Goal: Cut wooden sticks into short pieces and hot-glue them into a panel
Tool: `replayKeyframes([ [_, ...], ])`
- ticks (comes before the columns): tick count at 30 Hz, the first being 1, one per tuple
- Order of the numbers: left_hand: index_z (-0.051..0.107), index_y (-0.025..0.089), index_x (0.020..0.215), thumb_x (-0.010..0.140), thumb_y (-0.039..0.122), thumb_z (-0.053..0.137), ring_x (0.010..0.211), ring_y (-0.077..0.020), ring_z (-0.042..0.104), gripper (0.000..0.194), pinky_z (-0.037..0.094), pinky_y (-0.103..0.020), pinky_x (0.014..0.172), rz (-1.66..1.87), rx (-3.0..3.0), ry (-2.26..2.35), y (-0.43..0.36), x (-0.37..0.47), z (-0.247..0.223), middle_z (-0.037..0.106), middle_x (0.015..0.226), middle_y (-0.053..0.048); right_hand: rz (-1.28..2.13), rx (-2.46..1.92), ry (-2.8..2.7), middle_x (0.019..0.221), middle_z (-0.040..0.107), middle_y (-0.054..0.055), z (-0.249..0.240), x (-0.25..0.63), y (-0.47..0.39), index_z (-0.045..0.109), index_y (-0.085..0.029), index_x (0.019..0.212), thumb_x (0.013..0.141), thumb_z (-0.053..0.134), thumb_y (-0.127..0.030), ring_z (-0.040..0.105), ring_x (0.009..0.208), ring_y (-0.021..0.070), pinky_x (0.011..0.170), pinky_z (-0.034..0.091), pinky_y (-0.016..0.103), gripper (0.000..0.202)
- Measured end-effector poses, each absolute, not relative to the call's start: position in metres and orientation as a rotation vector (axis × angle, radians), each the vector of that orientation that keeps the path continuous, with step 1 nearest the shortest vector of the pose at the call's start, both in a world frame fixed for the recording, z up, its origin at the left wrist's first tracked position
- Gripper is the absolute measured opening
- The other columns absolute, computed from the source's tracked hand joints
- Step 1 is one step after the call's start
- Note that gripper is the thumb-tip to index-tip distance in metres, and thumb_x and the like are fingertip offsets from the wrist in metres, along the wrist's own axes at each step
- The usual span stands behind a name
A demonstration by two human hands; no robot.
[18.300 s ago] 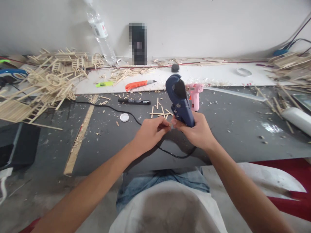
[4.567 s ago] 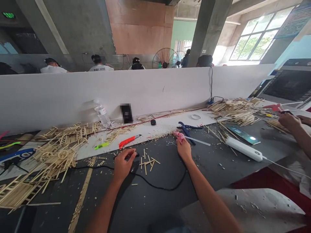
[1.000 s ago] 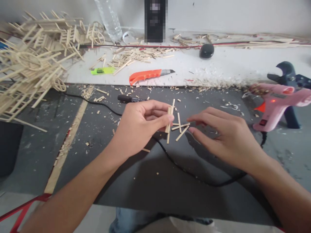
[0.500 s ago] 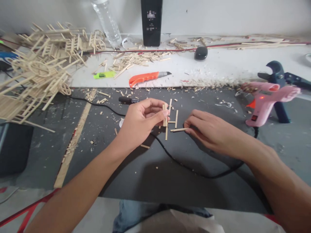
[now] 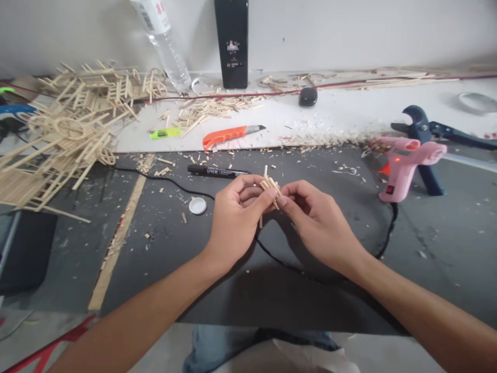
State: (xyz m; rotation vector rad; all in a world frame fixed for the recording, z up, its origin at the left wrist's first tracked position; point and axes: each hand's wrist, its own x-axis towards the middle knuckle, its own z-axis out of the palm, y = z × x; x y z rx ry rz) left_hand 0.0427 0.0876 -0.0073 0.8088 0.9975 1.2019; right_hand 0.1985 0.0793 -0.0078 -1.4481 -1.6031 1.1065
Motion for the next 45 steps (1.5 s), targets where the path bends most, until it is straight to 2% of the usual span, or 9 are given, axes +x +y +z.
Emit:
replayKeyframes([
  [5, 0.077, 0.017, 0.097, 0.078, 0.026, 0.083, 0.083, -0.0136, 0.072, 0.022, 0.062, -0.025, 0.082, 1.167, 0.943, 1.03, 0.092, 0.039, -0.012, 0.077, 0.09, -0.002, 0.791, -1.47, -1.787, 0.088, 0.061, 0.001, -0.007, 0.195, 0.082, 0.065, -0.02, 0.09, 0.096, 0.059, -0.03, 0.058, 0.076, 0.0126, 0.069, 0.045, 0.027, 0.013],
  [11, 0.078, 0.017, 0.096, 0.08, 0.026, 0.08, 0.079, -0.0156, 0.071, 0.018, 0.063, -0.029, 0.078, 1.268, 1.066, 1.121, 0.111, 0.02, -0.009, 0.076, 0.089, -0.003, 0.715, -1.294, -1.912, 0.089, 0.062, 0.001, 0.0, 0.202, 0.088, 0.064, -0.019, 0.111, 0.096, 0.057, -0.024, 0.057, 0.075, 0.0135, 0.067, 0.044, 0.027, 0.018],
  [14, 0.079, 0.016, 0.092, 0.079, 0.023, 0.079, 0.075, -0.0139, 0.071, 0.014, 0.063, -0.027, 0.073, 1.401, 1.005, 1.159, 0.123, 0.006, -0.006, 0.075, 0.086, -0.003, 0.596, -1.334, -2.009, 0.088, 0.064, 0.002, 0.0, 0.214, 0.095, 0.068, -0.02, 0.108, 0.097, 0.052, -0.021, 0.058, 0.075, 0.0147, 0.068, 0.043, 0.028, 0.019],
  [17, 0.079, 0.017, 0.085, 0.077, 0.019, 0.08, 0.071, -0.0109, 0.069, 0.009, 0.061, -0.022, 0.068, 1.485, 0.943, 1.168, 0.129, -0.002, -0.002, 0.074, 0.08, -0.001, 0.574, -1.353, -2.278, 0.092, 0.067, 0.003, -0.008, 0.225, 0.102, 0.072, -0.023, 0.103, 0.097, 0.052, -0.022, 0.061, 0.079, 0.0164, 0.07, 0.043, 0.029, 0.021],
  [23, 0.079, 0.018, 0.08, 0.077, 0.016, 0.077, 0.068, -0.0092, 0.068, 0.004, 0.061, -0.021, 0.066, 1.489, 0.914, 1.157, 0.129, 0.0, 0.002, 0.073, 0.076, 0.0, 0.409, -1.338, -2.46, 0.1, 0.069, 0.006, -0.018, 0.225, 0.102, 0.071, -0.022, 0.113, 0.1, 0.048, -0.027, 0.065, 0.094, 0.0219, 0.081, 0.047, 0.035, 0.027],
  [33, 0.078, 0.018, 0.084, 0.077, 0.022, 0.08, 0.073, -0.0115, 0.069, 0.009, 0.062, -0.025, 0.071, 1.431, 0.987, 1.155, 0.129, -0.001, -0.004, 0.074, 0.081, -0.001, 0.389, -1.326, -2.531, 0.102, 0.067, 0.007, -0.018, 0.229, 0.1, 0.07, -0.022, 0.116, 0.102, 0.046, -0.031, 0.062, 0.094, 0.0217, 0.083, 0.046, 0.036, 0.029],
  [37, 0.078, 0.017, 0.086, 0.075, 0.022, 0.081, 0.073, -0.0122, 0.07, 0.012, 0.062, -0.026, 0.071, 1.434, 0.98, 1.157, 0.129, -0.001, -0.004, 0.073, 0.08, -0.001, 0.365, -1.281, -2.51, 0.096, 0.065, 0.007, -0.017, 0.228, 0.098, 0.069, -0.019, 0.118, 0.102, 0.046, -0.029, 0.059, 0.088, 0.021, 0.081, 0.043, 0.035, 0.029],
  [42, 0.078, 0.017, 0.085, 0.074, 0.026, 0.083, 0.072, -0.0118, 0.068, 0.016, 0.061, -0.027, 0.072, 1.42, 1.004, 1.182, 0.129, 0.0, -0.004, 0.072, 0.079, -0.001, 0.447, -1.106, -2.603, 0.087, 0.061, 0.004, -0.018, 0.221, 0.089, 0.065, -0.022, 0.125, 0.102, 0.044, -0.026, 0.054, 0.079, 0.0177, 0.074, 0.038, 0.032, 0.031],
  [45, 0.077, 0.017, 0.085, 0.073, 0.028, 0.083, 0.072, -0.012, 0.067, 0.017, 0.061, -0.027, 0.073, 1.398, 1.014, 1.186, 0.129, 0.001, -0.004, 0.071, 0.078, -0.001, 0.451, -1.091, -2.647, 0.089, 0.065, 0.003, -0.021, 0.215, 0.084, 0.06, -0.023, 0.134, 0.1, 0.042, -0.02, 0.056, 0.081, 0.0178, 0.075, 0.037, 0.033, 0.038],
])
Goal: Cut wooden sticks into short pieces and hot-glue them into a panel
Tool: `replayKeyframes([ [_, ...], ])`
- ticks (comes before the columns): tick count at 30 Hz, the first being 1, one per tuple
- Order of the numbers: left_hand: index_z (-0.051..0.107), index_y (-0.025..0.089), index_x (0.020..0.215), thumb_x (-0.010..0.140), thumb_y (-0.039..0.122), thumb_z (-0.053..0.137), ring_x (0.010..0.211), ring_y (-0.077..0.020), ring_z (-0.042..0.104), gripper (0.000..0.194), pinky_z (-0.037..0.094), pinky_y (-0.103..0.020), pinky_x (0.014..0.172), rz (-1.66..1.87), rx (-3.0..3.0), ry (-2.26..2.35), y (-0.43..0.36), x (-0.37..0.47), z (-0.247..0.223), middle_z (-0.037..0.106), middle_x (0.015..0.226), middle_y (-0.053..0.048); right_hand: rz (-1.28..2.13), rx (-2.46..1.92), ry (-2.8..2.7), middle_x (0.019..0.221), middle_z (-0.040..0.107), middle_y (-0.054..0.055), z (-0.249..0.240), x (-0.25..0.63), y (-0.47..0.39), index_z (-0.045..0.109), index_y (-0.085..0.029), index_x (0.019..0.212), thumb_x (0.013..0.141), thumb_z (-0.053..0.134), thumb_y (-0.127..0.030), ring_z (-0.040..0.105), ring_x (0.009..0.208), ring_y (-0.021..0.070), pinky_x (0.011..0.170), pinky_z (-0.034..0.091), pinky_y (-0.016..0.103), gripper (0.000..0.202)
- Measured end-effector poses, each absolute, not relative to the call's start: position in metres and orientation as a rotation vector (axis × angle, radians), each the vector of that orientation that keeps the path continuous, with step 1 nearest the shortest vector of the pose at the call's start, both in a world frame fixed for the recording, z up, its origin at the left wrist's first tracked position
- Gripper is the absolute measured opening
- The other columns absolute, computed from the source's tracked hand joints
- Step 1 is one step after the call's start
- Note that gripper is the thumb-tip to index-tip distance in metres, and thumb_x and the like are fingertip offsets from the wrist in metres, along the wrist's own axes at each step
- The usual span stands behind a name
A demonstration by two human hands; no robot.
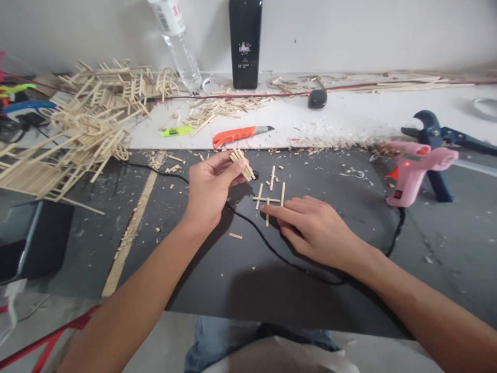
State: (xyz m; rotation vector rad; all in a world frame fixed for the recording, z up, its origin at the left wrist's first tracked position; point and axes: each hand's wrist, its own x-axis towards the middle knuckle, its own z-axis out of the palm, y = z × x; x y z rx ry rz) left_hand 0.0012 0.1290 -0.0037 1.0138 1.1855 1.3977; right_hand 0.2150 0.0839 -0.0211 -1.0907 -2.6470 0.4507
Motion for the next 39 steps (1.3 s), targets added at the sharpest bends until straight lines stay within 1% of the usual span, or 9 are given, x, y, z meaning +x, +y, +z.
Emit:
replayKeyframes([
  [4, 0.076, 0.017, 0.087, 0.073, 0.029, 0.082, 0.074, -0.012, 0.067, 0.019, 0.059, -0.026, 0.074, 1.375, 0.992, 1.189, 0.13, 0.001, -0.003, 0.071, 0.081, -0.001, 0.48, -1.186, -2.532, 0.093, 0.07, 0.002, -0.023, 0.21, 0.083, 0.055, -0.027, 0.141, 0.094, 0.046, -0.015, 0.06, 0.079, 0.0173, 0.075, 0.039, 0.032, 0.05],
  [10, 0.077, 0.018, 0.089, 0.073, 0.033, 0.083, 0.073, -0.013, 0.066, 0.023, 0.058, -0.027, 0.075, 1.319, 1.015, 1.154, 0.129, 0.002, -0.003, 0.073, 0.081, 0.0, 0.352, -1.459, -2.207, 0.079, 0.066, 0.001, -0.025, 0.216, 0.097, 0.047, -0.021, 0.146, 0.098, 0.042, -0.021, 0.059, 0.066, 0.0172, 0.066, 0.043, 0.031, 0.049],
  [14, 0.077, 0.017, 0.086, 0.07, 0.036, 0.085, 0.067, -0.0144, 0.064, 0.026, 0.056, -0.028, 0.069, 1.165, 1.065, 1.081, 0.118, 0.012, 0.003, 0.072, 0.075, -0.001, 0.37, -1.341, -2.17, 0.118, 0.064, 0.011, -0.02, 0.224, 0.101, 0.037, -0.019, 0.152, 0.093, 0.057, -0.031, 0.064, 0.098, 0.0222, 0.086, 0.053, 0.039, 0.063],
  [16, 0.078, 0.017, 0.085, 0.067, 0.037, 0.086, 0.064, -0.0154, 0.063, 0.028, 0.055, -0.029, 0.067, 1.063, 1.086, 1.027, 0.111, 0.02, 0.004, 0.072, 0.073, -0.002, 0.412, -1.21, -2.226, 0.141, 0.053, 0.015, -0.017, 0.225, 0.099, 0.031, -0.022, 0.156, 0.084, 0.07, -0.036, 0.056, 0.123, 0.0264, 0.101, 0.05, 0.043, 0.084],
  [18, 0.077, 0.016, 0.08, 0.064, 0.036, 0.088, 0.064, -0.0161, 0.062, 0.028, 0.054, -0.029, 0.066, 0.98, 1.097, 0.981, 0.104, 0.028, 0.004, 0.072, 0.072, -0.003, 0.457, -1.098, -2.275, 0.151, 0.046, 0.015, -0.016, 0.226, 0.097, 0.028, -0.023, 0.158, 0.078, 0.077, -0.036, 0.048, 0.136, 0.0279, 0.11, 0.045, 0.044, 0.094],
  [25, 0.075, 0.016, 0.08, 0.063, 0.043, 0.088, 0.065, -0.016, 0.061, 0.035, 0.052, -0.029, 0.065, 0.854, 1.07, 0.914, 0.098, 0.04, -0.004, 0.069, 0.071, -0.003, 0.531, -1.015, -2.326, 0.138, 0.062, 0.012, -0.013, 0.225, 0.091, 0.042, -0.024, 0.151, 0.084, 0.075, -0.035, 0.062, 0.123, 0.0233, 0.103, 0.051, 0.037, 0.076],
  [29, 0.074, 0.014, 0.081, 0.062, 0.048, 0.089, 0.064, -0.0159, 0.062, 0.041, 0.053, -0.03, 0.067, 0.798, 1.064, 0.929, 0.102, 0.043, -0.005, 0.07, 0.071, -0.005, 0.497, -1.076, -2.36, 0.123, 0.07, 0.009, -0.003, 0.226, 0.091, 0.057, -0.022, 0.133, 0.083, 0.073, -0.03, 0.068, 0.108, 0.0218, 0.089, 0.054, 0.032, 0.053],
  [32, 0.075, 0.013, 0.086, 0.071, 0.053, 0.082, 0.072, -0.019, 0.068, 0.043, 0.056, -0.033, 0.074, 0.756, 1.098, 0.94, 0.105, 0.045, -0.008, 0.074, 0.081, -0.01, 0.458, -1.149, -2.369, 0.106, 0.072, 0.005, -0.002, 0.232, 0.094, 0.06, -0.02, 0.121, 0.083, 0.071, -0.028, 0.069, 0.092, 0.0198, 0.078, 0.053, 0.03, 0.04],
  [39, 0.076, 0.024, 0.106, 0.075, 0.044, 0.081, 0.096, -0.0284, 0.073, 0.038, 0.057, -0.038, 0.082, 0.814, 1.355, 1.15, 0.141, 0.022, 0.024, 0.077, 0.101, -0.012, 0.402, -1.367, -2.327, 0.101, 0.069, 0.01, -0.023, 0.245, 0.105, 0.054, -0.014, 0.13, 0.089, 0.065, -0.042, 0.067, 0.088, 0.0246, 0.074, 0.051, 0.035, 0.051],
])
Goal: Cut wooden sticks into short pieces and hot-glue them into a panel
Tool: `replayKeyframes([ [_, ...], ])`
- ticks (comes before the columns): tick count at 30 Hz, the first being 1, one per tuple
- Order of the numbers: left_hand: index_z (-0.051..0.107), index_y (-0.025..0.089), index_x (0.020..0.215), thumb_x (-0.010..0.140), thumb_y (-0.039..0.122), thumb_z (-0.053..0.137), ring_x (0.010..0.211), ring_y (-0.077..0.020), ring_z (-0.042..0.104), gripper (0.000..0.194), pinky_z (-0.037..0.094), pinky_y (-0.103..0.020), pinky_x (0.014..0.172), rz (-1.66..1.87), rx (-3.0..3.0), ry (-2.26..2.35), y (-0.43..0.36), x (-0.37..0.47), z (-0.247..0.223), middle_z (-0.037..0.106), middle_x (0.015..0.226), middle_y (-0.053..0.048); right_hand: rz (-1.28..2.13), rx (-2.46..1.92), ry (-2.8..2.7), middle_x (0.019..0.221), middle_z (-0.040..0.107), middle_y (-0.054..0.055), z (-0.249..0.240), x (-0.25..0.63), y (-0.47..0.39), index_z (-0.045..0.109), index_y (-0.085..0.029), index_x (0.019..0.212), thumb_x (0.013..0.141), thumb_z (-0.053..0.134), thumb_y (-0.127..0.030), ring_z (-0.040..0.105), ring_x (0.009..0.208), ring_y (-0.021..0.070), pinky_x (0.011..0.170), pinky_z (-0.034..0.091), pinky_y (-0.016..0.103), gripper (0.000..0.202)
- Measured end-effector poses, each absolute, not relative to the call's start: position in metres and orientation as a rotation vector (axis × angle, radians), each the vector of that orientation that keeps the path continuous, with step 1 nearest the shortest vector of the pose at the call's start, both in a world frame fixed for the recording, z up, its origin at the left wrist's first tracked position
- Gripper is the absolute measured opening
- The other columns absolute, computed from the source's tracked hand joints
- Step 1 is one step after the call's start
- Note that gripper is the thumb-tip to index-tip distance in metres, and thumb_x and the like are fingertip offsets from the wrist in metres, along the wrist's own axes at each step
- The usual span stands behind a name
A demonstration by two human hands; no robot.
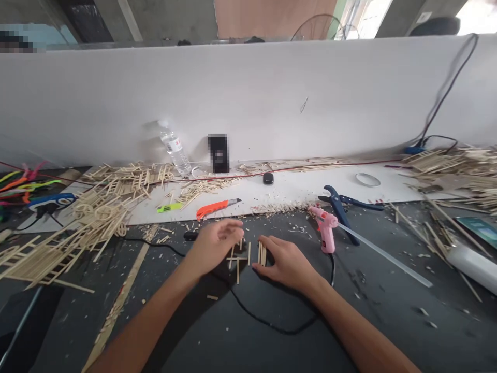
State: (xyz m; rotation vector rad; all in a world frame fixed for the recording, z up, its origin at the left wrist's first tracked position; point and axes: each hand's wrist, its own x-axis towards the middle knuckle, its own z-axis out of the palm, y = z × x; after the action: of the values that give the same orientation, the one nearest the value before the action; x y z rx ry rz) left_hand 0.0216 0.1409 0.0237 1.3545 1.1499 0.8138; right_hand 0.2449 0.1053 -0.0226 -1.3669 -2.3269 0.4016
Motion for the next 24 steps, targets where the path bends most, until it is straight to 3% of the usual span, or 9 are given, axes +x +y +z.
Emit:
replayKeyframes([
  [4, 0.077, 0.025, 0.106, 0.078, 0.042, 0.077, 0.1, -0.0263, 0.071, 0.033, 0.055, -0.036, 0.086, 0.865, 1.537, 1.326, 0.207, 0.002, 0.059, 0.078, 0.106, -0.01, 0.427, -1.425, -2.35, 0.103, 0.068, 0.01, -0.03, 0.244, 0.107, 0.054, -0.016, 0.133, 0.089, 0.065, -0.044, 0.066, 0.093, 0.0274, 0.077, 0.051, 0.038, 0.053],
  [8, 0.075, 0.02, 0.103, 0.08, 0.037, 0.073, 0.097, -0.0256, 0.069, 0.029, 0.052, -0.035, 0.086, 0.888, 1.689, 1.671, 0.277, -0.032, 0.08, 0.079, 0.096, -0.006, 0.478, -1.435, -2.371, 0.109, 0.067, 0.011, -0.029, 0.242, 0.106, 0.046, -0.017, 0.145, 0.086, 0.07, -0.049, 0.065, 0.099, 0.0305, 0.083, 0.053, 0.043, 0.071],
  [10, 0.076, 0.018, 0.095, 0.077, 0.034, 0.075, 0.097, -0.0274, 0.069, 0.024, 0.05, -0.035, 0.087, 0.801, 1.752, 1.867, 0.296, -0.052, 0.08, 0.078, 0.091, -0.004, 0.505, -1.432, -2.376, 0.111, 0.067, 0.012, -0.027, 0.241, 0.105, 0.04, -0.018, 0.15, 0.084, 0.071, -0.051, 0.064, 0.098, 0.0315, 0.083, 0.054, 0.046, 0.08],
  [12, 0.073, 0.016, 0.095, 0.083, 0.036, 0.073, 0.097, -0.026, 0.068, 0.023, 0.051, -0.039, 0.089, 0.634, 1.794, 1.992, 0.301, -0.069, 0.075, 0.075, 0.094, -0.004, 0.529, -1.425, -2.373, 0.112, 0.067, 0.011, -0.024, 0.241, 0.103, 0.036, -0.022, 0.153, 0.084, 0.071, -0.053, 0.065, 0.098, 0.0317, 0.083, 0.055, 0.046, 0.084],
  [14, 0.07, 0.014, 0.103, 0.092, 0.038, 0.067, 0.097, -0.0221, 0.067, 0.027, 0.054, -0.041, 0.089, 0.442, 1.815, 2.047, 0.298, -0.077, 0.064, 0.071, 0.104, -0.006, 0.543, -1.42, -2.363, 0.112, 0.066, 0.012, -0.024, 0.241, 0.102, 0.032, -0.023, 0.155, 0.088, 0.066, -0.052, 0.065, 0.098, 0.0316, 0.084, 0.056, 0.047, 0.081],
  [18, 0.065, 0.016, 0.117, 0.096, 0.037, 0.062, 0.102, -0.0217, 0.066, 0.03, 0.057, -0.041, 0.088, 0.199, 1.836, 2.084, 0.288, -0.077, 0.039, 0.067, 0.118, -0.009, 0.578, -1.435, -2.295, 0.115, 0.067, 0.013, -0.029, 0.243, 0.1, 0.028, -0.025, 0.155, 0.098, 0.051, -0.046, 0.067, 0.098, 0.0309, 0.083, 0.058, 0.047, 0.066],
  [24, 0.062, 0.016, 0.123, 0.097, 0.037, 0.062, 0.107, -0.0236, 0.065, 0.034, 0.057, -0.044, 0.091, 0.072, 1.911, 2.09, 0.294, -0.084, 0.022, 0.064, 0.124, -0.01, 0.655, -1.448, -2.199, 0.116, 0.069, 0.011, -0.035, 0.245, 0.102, 0.034, -0.026, 0.151, 0.099, 0.052, -0.041, 0.068, 0.1, 0.0291, 0.085, 0.059, 0.047, 0.057],
])
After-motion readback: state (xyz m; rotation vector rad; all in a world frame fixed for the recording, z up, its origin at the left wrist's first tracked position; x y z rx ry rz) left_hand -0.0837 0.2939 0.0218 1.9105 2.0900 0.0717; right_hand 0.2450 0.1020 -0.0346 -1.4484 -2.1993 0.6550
